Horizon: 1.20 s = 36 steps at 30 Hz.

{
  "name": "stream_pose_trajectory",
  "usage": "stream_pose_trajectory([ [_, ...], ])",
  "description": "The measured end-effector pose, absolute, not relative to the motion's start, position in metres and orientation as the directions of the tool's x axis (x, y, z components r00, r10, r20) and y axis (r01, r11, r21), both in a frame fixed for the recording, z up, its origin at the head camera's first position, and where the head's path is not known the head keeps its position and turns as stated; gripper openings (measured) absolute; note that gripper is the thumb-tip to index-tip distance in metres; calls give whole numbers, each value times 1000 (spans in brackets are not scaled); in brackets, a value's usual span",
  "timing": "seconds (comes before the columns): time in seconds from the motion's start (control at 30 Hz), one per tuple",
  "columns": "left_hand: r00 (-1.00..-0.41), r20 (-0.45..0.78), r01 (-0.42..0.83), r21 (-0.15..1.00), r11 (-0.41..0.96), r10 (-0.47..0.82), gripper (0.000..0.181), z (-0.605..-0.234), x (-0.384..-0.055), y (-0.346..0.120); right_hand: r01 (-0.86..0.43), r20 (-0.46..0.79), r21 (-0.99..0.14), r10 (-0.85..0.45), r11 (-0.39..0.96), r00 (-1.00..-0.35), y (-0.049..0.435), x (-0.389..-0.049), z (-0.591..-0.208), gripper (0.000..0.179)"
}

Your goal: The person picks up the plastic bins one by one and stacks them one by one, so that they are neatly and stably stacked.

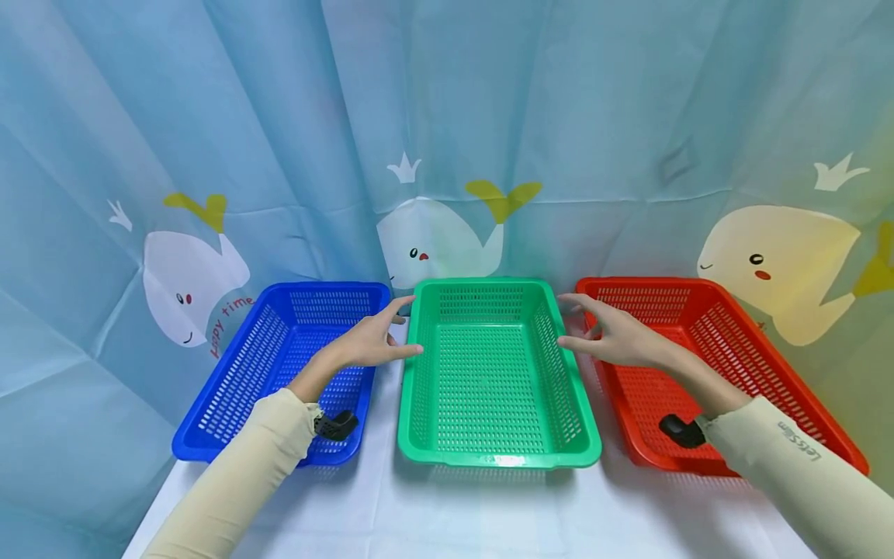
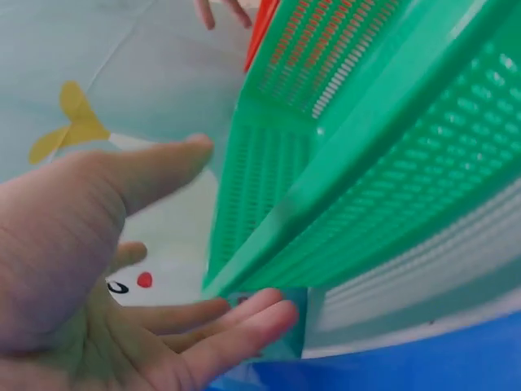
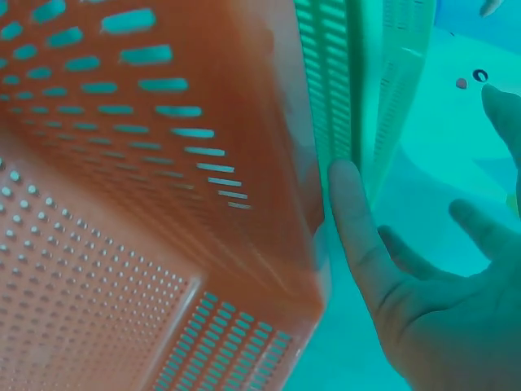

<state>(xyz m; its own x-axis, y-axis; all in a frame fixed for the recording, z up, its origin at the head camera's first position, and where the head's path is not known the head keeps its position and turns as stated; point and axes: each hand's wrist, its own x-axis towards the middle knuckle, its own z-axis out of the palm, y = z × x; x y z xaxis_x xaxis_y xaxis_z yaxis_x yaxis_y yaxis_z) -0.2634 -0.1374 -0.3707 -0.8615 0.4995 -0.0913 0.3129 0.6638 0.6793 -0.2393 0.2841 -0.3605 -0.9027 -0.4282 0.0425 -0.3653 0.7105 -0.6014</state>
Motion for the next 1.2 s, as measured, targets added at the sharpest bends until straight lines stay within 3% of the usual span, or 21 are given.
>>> stream_pose_trajectory([
  [0.23,-824,-240,28,888,460,513,95,-380,-264,-140,-251,-73,-736,-443,629,-894,279,-239,-364,82],
  [0.4,-822,-283,-115,932,343,494,92,-388,-269,-141,-180,-136,-780,-442,600,-886,278,-239,-366,82],
  [0.7,-806,-312,-166,935,313,504,90,-391,-272,-143,-41,-258,-829,-447,557,-856,283,-244,-371,86],
  [1.2,-807,-317,-132,919,371,498,90,-390,-274,-141,-43,-278,-806,-444,590,-852,283,-246,-373,89],
])
